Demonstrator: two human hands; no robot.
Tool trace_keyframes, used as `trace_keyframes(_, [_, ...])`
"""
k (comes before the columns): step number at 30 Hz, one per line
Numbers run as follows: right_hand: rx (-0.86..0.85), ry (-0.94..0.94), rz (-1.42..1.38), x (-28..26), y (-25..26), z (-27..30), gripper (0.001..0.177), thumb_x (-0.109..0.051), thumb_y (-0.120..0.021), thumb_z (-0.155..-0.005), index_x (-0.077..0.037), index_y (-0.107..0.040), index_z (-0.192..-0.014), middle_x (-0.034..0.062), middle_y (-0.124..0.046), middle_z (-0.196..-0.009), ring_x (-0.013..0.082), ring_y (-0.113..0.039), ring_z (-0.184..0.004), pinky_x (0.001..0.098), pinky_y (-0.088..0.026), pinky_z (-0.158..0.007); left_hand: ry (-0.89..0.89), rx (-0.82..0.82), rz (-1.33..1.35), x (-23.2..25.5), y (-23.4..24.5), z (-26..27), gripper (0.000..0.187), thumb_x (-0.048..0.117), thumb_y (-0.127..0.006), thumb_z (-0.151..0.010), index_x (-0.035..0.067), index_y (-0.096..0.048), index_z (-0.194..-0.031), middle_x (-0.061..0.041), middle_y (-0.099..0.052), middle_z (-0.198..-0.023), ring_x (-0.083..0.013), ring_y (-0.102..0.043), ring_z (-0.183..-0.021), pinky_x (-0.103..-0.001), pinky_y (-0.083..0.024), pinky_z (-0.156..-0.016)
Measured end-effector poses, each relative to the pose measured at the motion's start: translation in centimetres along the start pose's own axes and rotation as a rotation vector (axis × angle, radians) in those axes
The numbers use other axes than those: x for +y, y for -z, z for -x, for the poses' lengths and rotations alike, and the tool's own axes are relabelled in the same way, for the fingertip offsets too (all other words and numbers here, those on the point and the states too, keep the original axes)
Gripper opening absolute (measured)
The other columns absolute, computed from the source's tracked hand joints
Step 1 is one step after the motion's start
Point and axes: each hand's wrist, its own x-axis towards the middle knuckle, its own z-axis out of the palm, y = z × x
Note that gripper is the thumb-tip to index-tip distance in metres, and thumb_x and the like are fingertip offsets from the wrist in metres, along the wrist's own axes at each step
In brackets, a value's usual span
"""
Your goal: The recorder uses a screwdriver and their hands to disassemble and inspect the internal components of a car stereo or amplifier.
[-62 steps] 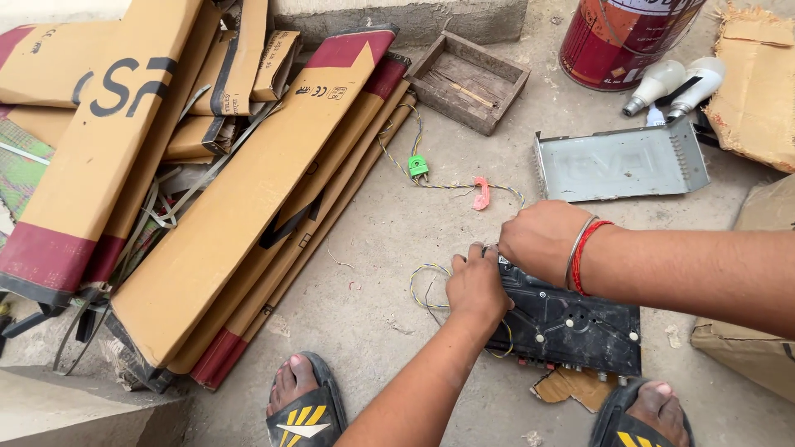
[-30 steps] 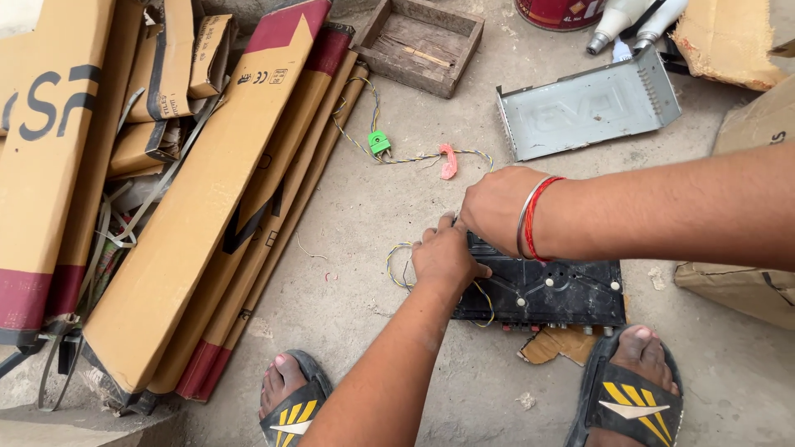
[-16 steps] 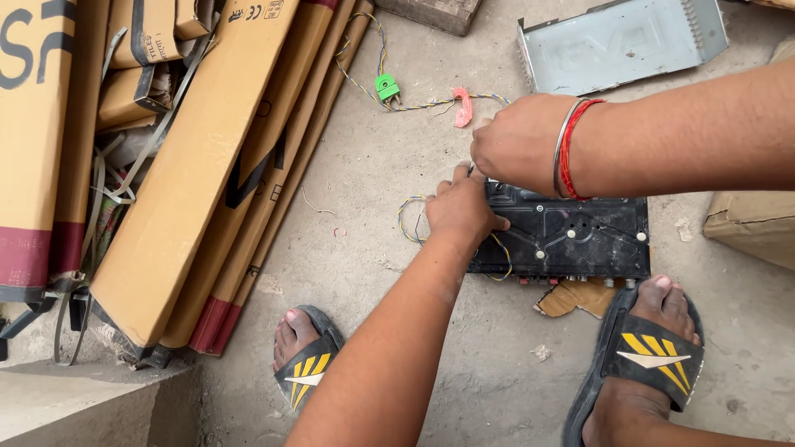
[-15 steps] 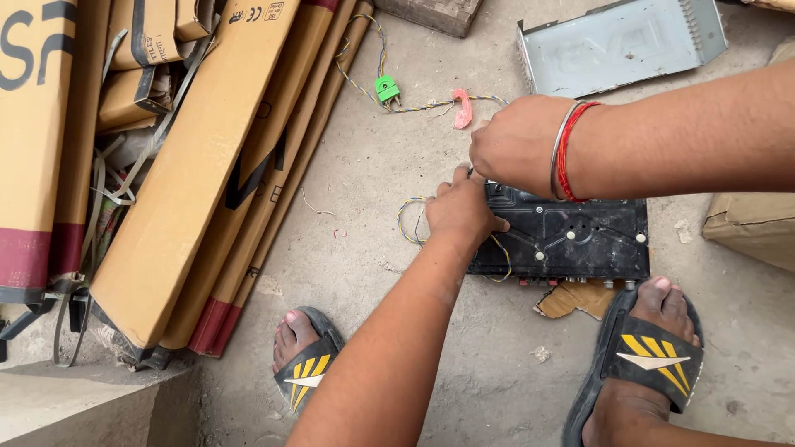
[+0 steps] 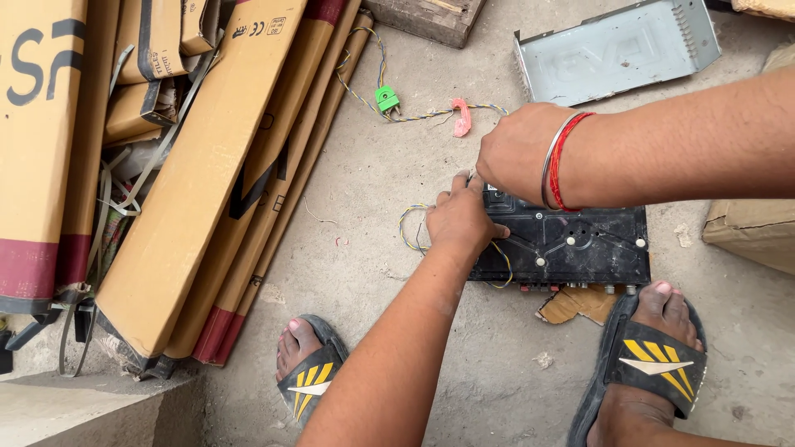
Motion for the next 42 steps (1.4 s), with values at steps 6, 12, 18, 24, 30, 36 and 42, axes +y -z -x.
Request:
trace_keyframes(6, [-0.022,-0.021,0.027,0.5,0.3,-0.1,0.023,-0.01,-0.077,-0.08,-0.011,-0.077,-0.102,0.012,-0.076,-0.104,0.0295,-0.075,-0.101,0.0414,-0.062,-0.082,0.003,0.006,-0.003,0.1,0.0,0.2,0.105,0.038,-0.099,-0.058,0.024,-0.047,-0.148,-0.001,-0.041,-0.157,-0.0304,-0.052,-0.134,-0.052,-0.045,-0.107])
trace_keyframes(12, [0.2,0.062,-0.178,1.6,-0.9,0.6,0.045,-0.014,-0.074,-0.081,-0.004,-0.058,-0.122,0.0172,-0.061,-0.116,0.036,-0.071,-0.097,0.0461,-0.059,-0.08,0.028,-0.026,0.02,0.5,0.4,0.1,0.107,0.036,-0.099,-0.059,0.025,-0.045,-0.151,0.0,-0.047,-0.149,-0.029,-0.051,-0.134,-0.052,-0.044,-0.108])
trace_keyframes(18, [0.169,0.17,-0.212,0.7,-3.0,2.9,0.023,-0.009,-0.059,-0.088,-0.005,-0.059,-0.111,0.014,-0.057,-0.118,0.0334,-0.07,-0.102,0.0446,-0.056,-0.089,0.071,-0.032,0.063,0.7,-0.3,-0.8,0.109,0.032,-0.1,-0.059,0.023,-0.045,-0.152,-0.001,-0.047,-0.148,-0.03,-0.051,-0.133,-0.047,-0.047,-0.104])
trace_keyframes(24, [0.275,0.076,-0.166,-1.6,-4.3,2.4,0.02,-0.015,-0.055,-0.094,-0.007,-0.061,-0.111,0.013,-0.06,-0.112,0.033,-0.069,-0.1,0.047,-0.056,-0.083,0.089,0.027,0.106,1.1,0.9,1.4,0.099,0.029,-0.098,-0.065,0.022,-0.047,-0.15,-0.003,-0.045,-0.15,-0.0295,-0.045,-0.139,-0.047,-0.044,-0.109])
trace_keyframes(30, [0.463,-0.276,-0.371,-2.8,-4.1,-0.5,0.01,-0.011,-0.066,-0.085,-0.012,-0.075,-0.082,0.0103,-0.07,-0.099,0.0311,-0.071,-0.098,0.042,-0.058,-0.086,-0.044,0.403,0.063,0.5,-9.6,-2.5,0.046,0.014,-0.065,-0.094,0.017,-0.059,-0.139,-0.005,-0.036,-0.165,-0.0283,-0.03,-0.153,-0.051,-0.03,-0.121])
trace_keyframes(36, [0.471,-0.633,-0.649,-4.2,-4.8,-0.8,0.008,-0.009,-0.076,-0.082,-0.009,-0.074,-0.089,0.0143,-0.073,-0.102,0.0327,-0.072,-0.103,0.0417,-0.057,-0.091,-0.042,0.029,0.021,1.2,-5.2,5.7,0.054,0.018,-0.067,-0.09,0.017,-0.056,-0.143,-0.002,-0.024,-0.17,-0.0231,-0.018,-0.158,-0.051,-0.024,-0.124])
trace_keyframes(42, [0.615,-0.655,-0.738,-7.6,-2.2,1.4,0.048,-0.018,-0.079,-0.081,-0.001,-0.055,-0.12,0.0271,-0.052,-0.129,0.0457,-0.062,-0.11,0.0496,-0.051,-0.097,-0.02,0.028,-0.014,2.0,-5.9,7.1,0.059,0.019,-0.062,-0.095,0.017,-0.048,-0.151,-0.003,-0.025,-0.17,-0.025,-0.02,-0.157,-0.054,-0.025,-0.124])
